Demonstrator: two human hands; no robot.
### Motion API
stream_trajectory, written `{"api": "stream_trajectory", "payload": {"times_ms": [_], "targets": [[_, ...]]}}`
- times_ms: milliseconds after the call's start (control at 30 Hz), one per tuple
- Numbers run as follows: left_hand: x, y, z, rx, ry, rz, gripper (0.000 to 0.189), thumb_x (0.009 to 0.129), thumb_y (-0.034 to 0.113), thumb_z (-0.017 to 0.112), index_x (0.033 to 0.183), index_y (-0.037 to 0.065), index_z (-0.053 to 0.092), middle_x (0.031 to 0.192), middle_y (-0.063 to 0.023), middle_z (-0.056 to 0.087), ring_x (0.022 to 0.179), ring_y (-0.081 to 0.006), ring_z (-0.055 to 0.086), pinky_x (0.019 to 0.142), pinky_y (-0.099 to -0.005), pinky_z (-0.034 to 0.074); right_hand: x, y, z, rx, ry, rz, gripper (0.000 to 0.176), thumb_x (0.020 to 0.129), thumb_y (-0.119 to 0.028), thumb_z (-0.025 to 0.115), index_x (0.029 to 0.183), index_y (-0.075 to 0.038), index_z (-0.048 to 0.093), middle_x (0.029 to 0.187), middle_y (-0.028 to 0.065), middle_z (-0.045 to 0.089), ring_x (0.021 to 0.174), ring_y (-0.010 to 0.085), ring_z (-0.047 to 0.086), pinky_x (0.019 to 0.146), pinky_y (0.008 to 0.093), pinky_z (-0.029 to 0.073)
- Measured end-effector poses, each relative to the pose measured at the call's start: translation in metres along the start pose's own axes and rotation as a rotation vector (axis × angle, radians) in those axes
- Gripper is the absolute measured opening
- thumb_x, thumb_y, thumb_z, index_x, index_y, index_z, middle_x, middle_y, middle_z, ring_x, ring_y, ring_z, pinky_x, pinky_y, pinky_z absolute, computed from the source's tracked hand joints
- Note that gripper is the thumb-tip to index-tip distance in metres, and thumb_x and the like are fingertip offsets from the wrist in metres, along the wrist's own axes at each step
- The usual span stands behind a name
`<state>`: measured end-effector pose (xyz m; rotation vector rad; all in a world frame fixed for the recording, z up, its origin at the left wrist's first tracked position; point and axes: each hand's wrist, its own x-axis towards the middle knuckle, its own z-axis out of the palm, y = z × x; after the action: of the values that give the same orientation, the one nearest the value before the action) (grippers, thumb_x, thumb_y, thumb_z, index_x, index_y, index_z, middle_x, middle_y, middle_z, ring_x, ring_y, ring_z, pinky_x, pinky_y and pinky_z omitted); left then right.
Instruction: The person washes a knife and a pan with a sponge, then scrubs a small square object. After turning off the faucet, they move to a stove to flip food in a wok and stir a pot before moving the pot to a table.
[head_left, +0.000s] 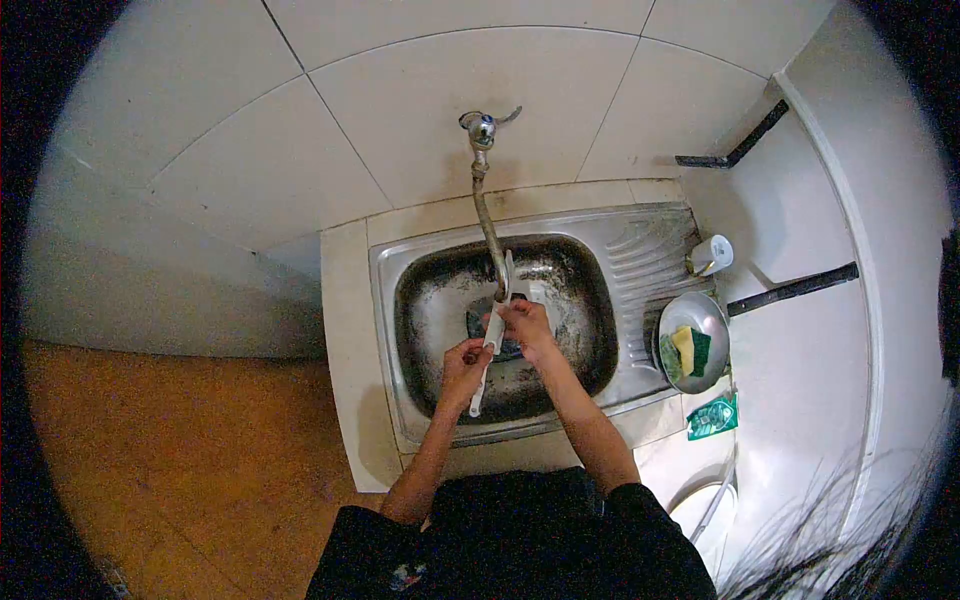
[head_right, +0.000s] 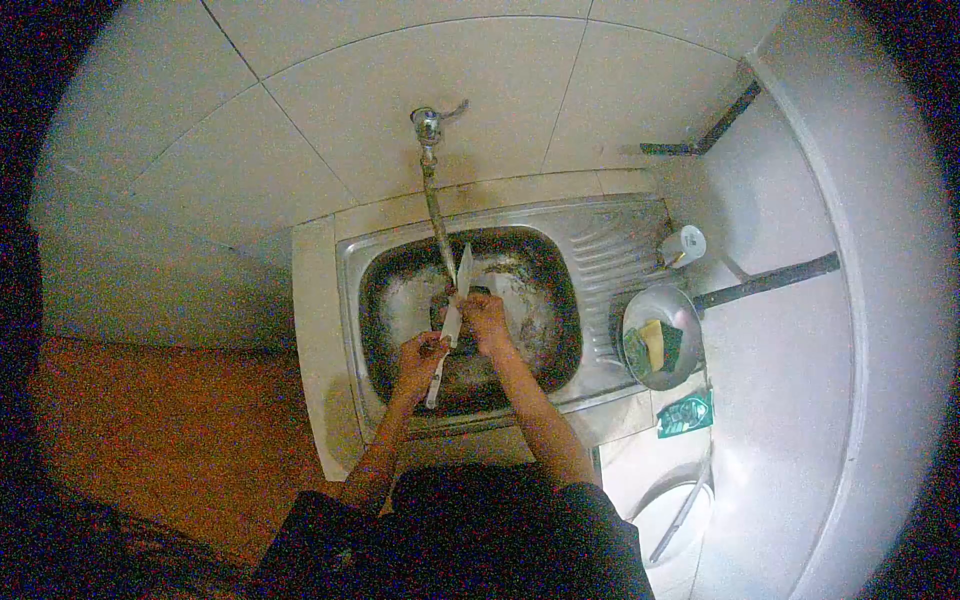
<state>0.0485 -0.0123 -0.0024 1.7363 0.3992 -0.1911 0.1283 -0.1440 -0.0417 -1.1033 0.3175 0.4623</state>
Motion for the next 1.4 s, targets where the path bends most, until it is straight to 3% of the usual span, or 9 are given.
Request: {"api": "stream_trajectory", "payload": {"times_ms": [333, 633, 733, 867, 1100, 1133, 1233, 1267, 1400], "targets": [[-0.01, -0.004, -0.008, 0.018, -0.044, 0.084, 0.024, 0.083, 0.021, 0.063, 0.091, -0.001, 0.06, 0.069, -0.0023, 0.057, 0.062, -0.0081, 0.049, 0.054, -0.0252, 0.041, 0.041, -0.004, -0.001, -0.161, 0.19, -0.164, 0.006, 0.083, -0.008, 0.057, 0.08, -0.004, 0.059, 0.072, 0.0028, 0.06, 0.054, 0.0113, 0.054, 0.044, 0.023, 0.04], [0.019, -0.004, 0.005, -0.084, 0.022, 0.137, 0.023, 0.082, 0.022, 0.063, 0.088, 0.0, 0.059, 0.069, -0.0014, 0.055, 0.061, -0.0095, 0.049, 0.057, -0.0265, 0.041, -0.019, 0.055, -0.011, -0.308, 0.197, -0.039, 0.031, 0.09, -0.034, 0.05, 0.087, -0.004, 0.058, 0.071, -0.0015, 0.056, 0.06, 0.0075, 0.048, 0.054, 0.0251, 0.038], [0.041, 0.003, 0.015, 0.055, 0.013, 0.149, 0.024, 0.081, 0.023, 0.064, 0.084, 0.0, 0.057, 0.069, -0.0012, 0.055, 0.062, -0.0103, 0.049, 0.058, -0.0273, 0.041, -0.046, 0.059, -0.02, -0.221, 0.011, 0.087, 0.03, 0.09, -0.033, 0.049, 0.088, -0.004, 0.057, 0.069, -0.0013, 0.055, 0.061, 0.0071, 0.048, 0.054, 0.0258, 0.039], [0.065, -0.009, 0.035, 0.018, -0.007, 0.253, 0.024, 0.084, 0.024, 0.06, 0.083, 0.001, 0.054, 0.068, -0.0035, 0.055, 0.062, -0.0127, 0.05, 0.057, -0.029, 0.041, -0.055, 0.049, -0.022, -0.514, -0.06, -0.134, 0.029, 0.091, -0.03, 0.049, 0.087, -0.002, 0.056, 0.067, 0.0018, 0.054, 0.064, 0.0087, 0.048, 0.056, 0.0275, 0.04], [0.093, 0.01, 0.054, 0.362, 0.282, 0.291, 0.015, 0.076, 0.01, 0.055, 0.085, 0.0, 0.048, 0.07, -0.0187, 0.054, 0.066, -0.0375, 0.053, 0.06, -0.0448, 0.041, -0.098, 0.001, -0.001, -0.775, -0.01, -0.179, 0.027, 0.09, -0.023, 0.049, 0.085, 0.003, 0.052, 0.064, 0.0097, 0.052, 0.062, 0.0144, 0.047, 0.058, 0.0315, 0.039], [0.093, 0.022, 0.054, 0.304, 0.284, 0.232, 0.019, 0.071, 0.008, 0.057, 0.085, 0.0, 0.046, 0.071, -0.0203, 0.054, 0.069, -0.0411, 0.053, 0.061, -0.0477, 0.04, -0.1, 0.012, -0.003, -0.862, 0.036, -0.36, 0.025, 0.09, -0.022, 0.049, 0.081, 0.002, 0.05, 0.063, 0.0076, 0.051, 0.058, 0.0143, 0.046, 0.055, 0.0315, 0.038], [0.124, -0.005, 0.047, 0.483, 0.375, 0.538, 0.024, 0.081, 0.022, 0.054, 0.091, -0.001, 0.055, 0.073, -0.017, 0.056, 0.07, -0.0347, 0.056, 0.061, -0.0431, 0.044, -0.112, 0.022, -0.011, -0.769, -0.031, -0.373, 0.025, 0.09, -0.021, 0.049, 0.08, 0.002, 0.049, 0.062, 0.0063, 0.05, 0.056, 0.0143, 0.046, 0.053, 0.0313, 0.037], [0.137, -0.013, 0.046, 0.427, 0.335, 0.592, 0.034, 0.059, 0.006, 0.065, 0.085, 0.0, 0.043, 0.073, -0.0201, 0.054, 0.07, -0.0425, 0.053, 0.06, -0.0496, 0.039, -0.114, 0.018, -0.014, -0.77, -0.028, -0.375, 0.025, 0.09, -0.021, 0.049, 0.08, 0.002, 0.049, 0.062, 0.0063, 0.05, 0.056, 0.0143, 0.046, 0.053, 0.0313, 0.037], [0.146, -0.015, 0.048, 0.595, 0.516, 0.712, 0.022, 0.071, 0.011, 0.06, 0.083, 0.0, 0.045, 0.071, -0.0201, 0.054, 0.065, -0.0418, 0.052, 0.058, -0.0489, 0.039, -0.127, -0.01, -0.014, -0.638, -0.073, -0.152, 0.023, 0.091, -0.019, 0.046, 0.08, 0.001, 0.047, 0.062, 0.0055, 0.048, 0.058, 0.0147, 0.046, 0.052, 0.0307, 0.037]]}}
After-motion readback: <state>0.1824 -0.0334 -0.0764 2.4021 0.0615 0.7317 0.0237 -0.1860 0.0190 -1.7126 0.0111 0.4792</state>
